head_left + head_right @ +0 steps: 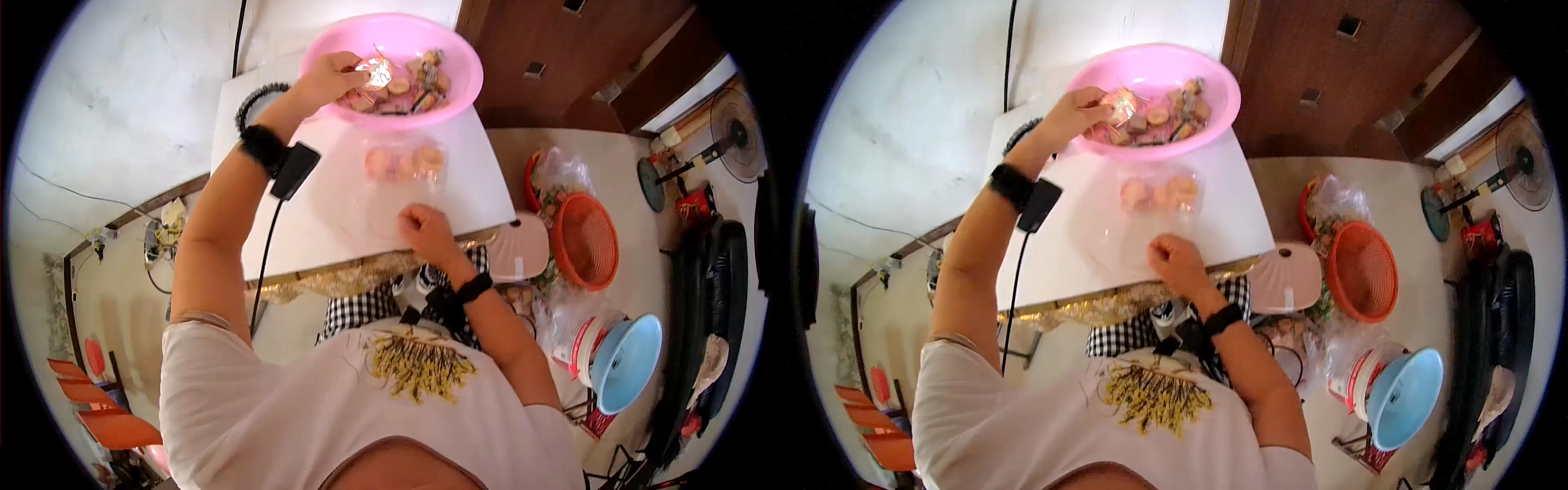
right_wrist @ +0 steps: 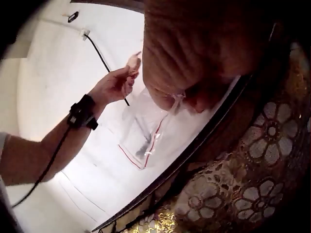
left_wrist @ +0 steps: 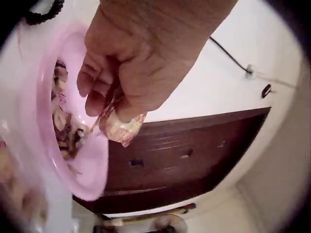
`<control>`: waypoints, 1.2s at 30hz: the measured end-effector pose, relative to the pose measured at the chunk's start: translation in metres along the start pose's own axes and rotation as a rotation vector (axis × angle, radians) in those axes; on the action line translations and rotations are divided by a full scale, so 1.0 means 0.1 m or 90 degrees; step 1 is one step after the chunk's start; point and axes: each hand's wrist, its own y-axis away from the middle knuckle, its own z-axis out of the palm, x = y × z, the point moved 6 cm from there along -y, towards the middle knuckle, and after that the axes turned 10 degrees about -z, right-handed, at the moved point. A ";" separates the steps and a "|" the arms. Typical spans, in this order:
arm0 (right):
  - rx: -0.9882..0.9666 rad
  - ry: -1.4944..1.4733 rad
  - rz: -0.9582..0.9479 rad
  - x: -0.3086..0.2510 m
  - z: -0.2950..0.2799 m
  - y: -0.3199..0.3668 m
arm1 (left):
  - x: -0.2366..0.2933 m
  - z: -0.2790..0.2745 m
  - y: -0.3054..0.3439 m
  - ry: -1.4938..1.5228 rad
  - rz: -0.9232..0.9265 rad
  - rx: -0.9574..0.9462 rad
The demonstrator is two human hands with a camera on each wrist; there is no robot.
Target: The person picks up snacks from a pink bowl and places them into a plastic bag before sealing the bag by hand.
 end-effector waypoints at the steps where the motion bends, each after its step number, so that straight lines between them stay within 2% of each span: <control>1: 0.032 -0.025 -0.002 0.01 -0.01 -0.01 | 0.05 0.03 0.28 0.045 -0.003 -0.054; 3: 0.097 -0.043 -0.004 -0.01 -0.02 0.03 | 0.09 0.13 0.87 0.110 0.000 -0.159; 5: 0.158 -0.029 -0.003 -0.08 -0.06 0.08 | -0.13 0.35 1.40 0.146 -0.093 -0.278; 6: 0.195 -0.031 -0.010 -0.17 -0.08 0.10 | -0.22 0.48 1.63 0.121 -0.096 -0.344; 8: 0.210 0.005 -0.065 -0.35 -0.10 0.10 | -0.35 0.75 1.98 0.128 -0.204 -0.400; 11: 0.222 0.073 -0.149 -0.59 -0.08 0.14 | -0.47 1.01 2.08 0.189 -0.274 -0.273; 13: 0.223 0.116 -0.191 -0.72 -0.06 0.15 | -0.57 1.16 2.00 0.244 -0.286 -0.249; 20: 0.214 0.131 -0.201 -0.83 -0.05 0.18 | -0.85 1.34 1.77 0.346 -0.330 -0.183; 23: 0.199 0.127 -0.214 -0.90 0.02 0.17 | -0.89 1.45 1.57 0.522 -0.296 -0.090; 26: 0.196 0.107 -0.215 -0.88 0.08 0.15 | -0.89 1.55 1.26 0.672 -0.205 -0.069; 29: 0.207 0.091 -0.194 -0.88 0.09 0.13 | -0.72 1.57 1.16 0.695 -0.290 0.044; 30: 0.208 0.087 -0.178 -0.88 0.08 0.13 | -0.65 1.58 1.12 0.672 -0.220 -0.003; 33: 0.208 0.094 -0.172 -0.83 0.05 0.15 | -0.54 1.63 1.07 0.758 -0.080 -0.083; 36: 0.200 0.095 -0.181 -0.85 0.01 0.17 | -0.80 1.62 1.16 0.638 -0.050 -0.103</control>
